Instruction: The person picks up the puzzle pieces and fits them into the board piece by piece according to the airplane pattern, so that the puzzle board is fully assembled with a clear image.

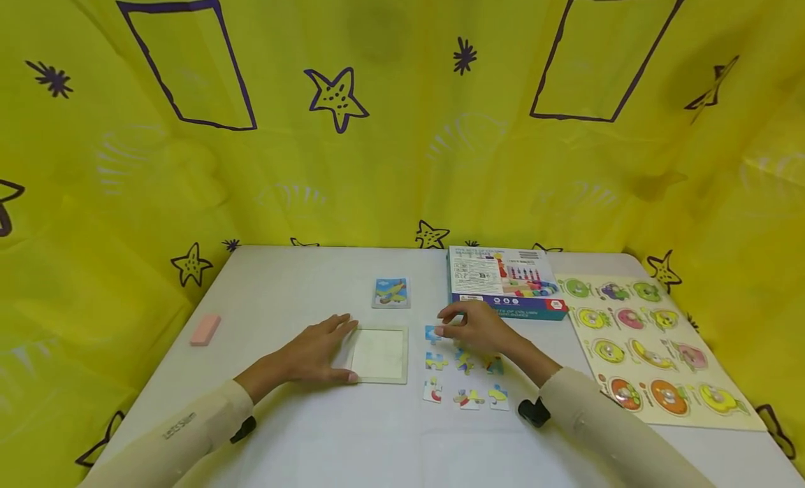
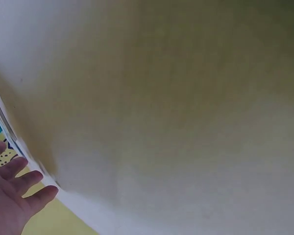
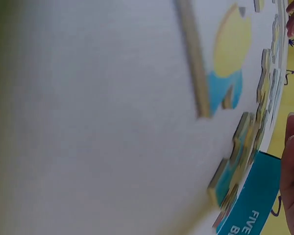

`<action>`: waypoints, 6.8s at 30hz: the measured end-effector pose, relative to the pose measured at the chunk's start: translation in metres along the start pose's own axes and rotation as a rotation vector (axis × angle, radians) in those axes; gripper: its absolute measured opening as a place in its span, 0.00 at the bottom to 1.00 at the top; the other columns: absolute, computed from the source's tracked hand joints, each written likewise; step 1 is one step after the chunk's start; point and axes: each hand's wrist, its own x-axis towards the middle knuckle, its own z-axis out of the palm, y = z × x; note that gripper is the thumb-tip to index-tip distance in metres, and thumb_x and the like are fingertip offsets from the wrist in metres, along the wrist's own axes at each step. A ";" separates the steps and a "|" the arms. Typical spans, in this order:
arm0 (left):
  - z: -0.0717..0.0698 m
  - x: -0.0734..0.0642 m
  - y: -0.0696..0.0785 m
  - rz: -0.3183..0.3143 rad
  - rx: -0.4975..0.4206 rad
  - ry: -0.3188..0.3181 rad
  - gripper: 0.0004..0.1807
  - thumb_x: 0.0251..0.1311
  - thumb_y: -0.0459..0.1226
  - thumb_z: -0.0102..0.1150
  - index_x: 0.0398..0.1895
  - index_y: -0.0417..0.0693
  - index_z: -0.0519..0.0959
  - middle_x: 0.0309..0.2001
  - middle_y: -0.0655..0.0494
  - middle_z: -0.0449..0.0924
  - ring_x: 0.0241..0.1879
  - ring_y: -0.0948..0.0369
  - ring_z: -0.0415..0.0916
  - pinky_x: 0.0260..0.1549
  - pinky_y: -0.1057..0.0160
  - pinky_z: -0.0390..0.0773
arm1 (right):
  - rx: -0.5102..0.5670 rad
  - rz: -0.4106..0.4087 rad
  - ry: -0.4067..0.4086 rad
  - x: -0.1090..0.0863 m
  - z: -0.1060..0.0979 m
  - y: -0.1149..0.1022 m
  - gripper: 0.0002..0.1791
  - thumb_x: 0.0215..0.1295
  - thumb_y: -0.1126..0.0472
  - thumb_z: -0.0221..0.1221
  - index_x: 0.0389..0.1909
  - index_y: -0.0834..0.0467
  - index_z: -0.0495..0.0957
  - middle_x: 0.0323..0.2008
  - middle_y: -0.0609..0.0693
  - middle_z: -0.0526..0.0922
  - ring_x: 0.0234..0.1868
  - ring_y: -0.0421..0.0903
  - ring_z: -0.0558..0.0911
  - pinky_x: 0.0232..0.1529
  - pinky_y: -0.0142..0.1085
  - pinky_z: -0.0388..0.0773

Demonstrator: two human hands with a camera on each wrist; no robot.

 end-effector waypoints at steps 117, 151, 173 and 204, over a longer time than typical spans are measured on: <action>-0.002 0.004 -0.001 -0.056 0.048 -0.150 0.56 0.57 0.68 0.60 0.80 0.47 0.54 0.80 0.38 0.45 0.77 0.32 0.42 0.67 0.26 0.53 | 0.283 -0.050 -0.211 0.037 0.057 -0.059 0.18 0.64 0.65 0.66 0.54 0.66 0.82 0.25 0.55 0.85 0.18 0.41 0.78 0.20 0.31 0.70; -0.004 0.006 0.000 -0.062 0.022 -0.154 0.57 0.52 0.66 0.66 0.79 0.48 0.57 0.79 0.39 0.48 0.77 0.32 0.43 0.67 0.26 0.53 | 0.031 0.038 -0.146 0.066 0.081 -0.075 0.11 0.52 0.64 0.74 0.37 0.59 0.85 0.24 0.46 0.82 0.25 0.40 0.77 0.27 0.30 0.72; -0.007 0.004 0.000 -0.065 0.008 -0.145 0.57 0.52 0.66 0.66 0.79 0.49 0.57 0.80 0.39 0.48 0.77 0.33 0.43 0.67 0.27 0.53 | -0.169 0.073 -0.109 0.066 0.080 -0.086 0.10 0.51 0.57 0.76 0.35 0.53 0.88 0.33 0.45 0.83 0.33 0.43 0.77 0.34 0.37 0.73; -0.011 0.003 0.004 -0.064 0.005 -0.168 0.57 0.53 0.65 0.66 0.79 0.45 0.56 0.79 0.37 0.48 0.76 0.31 0.43 0.65 0.25 0.54 | -0.205 0.077 -0.054 0.065 0.086 -0.088 0.08 0.52 0.54 0.76 0.23 0.48 0.86 0.34 0.45 0.85 0.30 0.43 0.76 0.28 0.36 0.71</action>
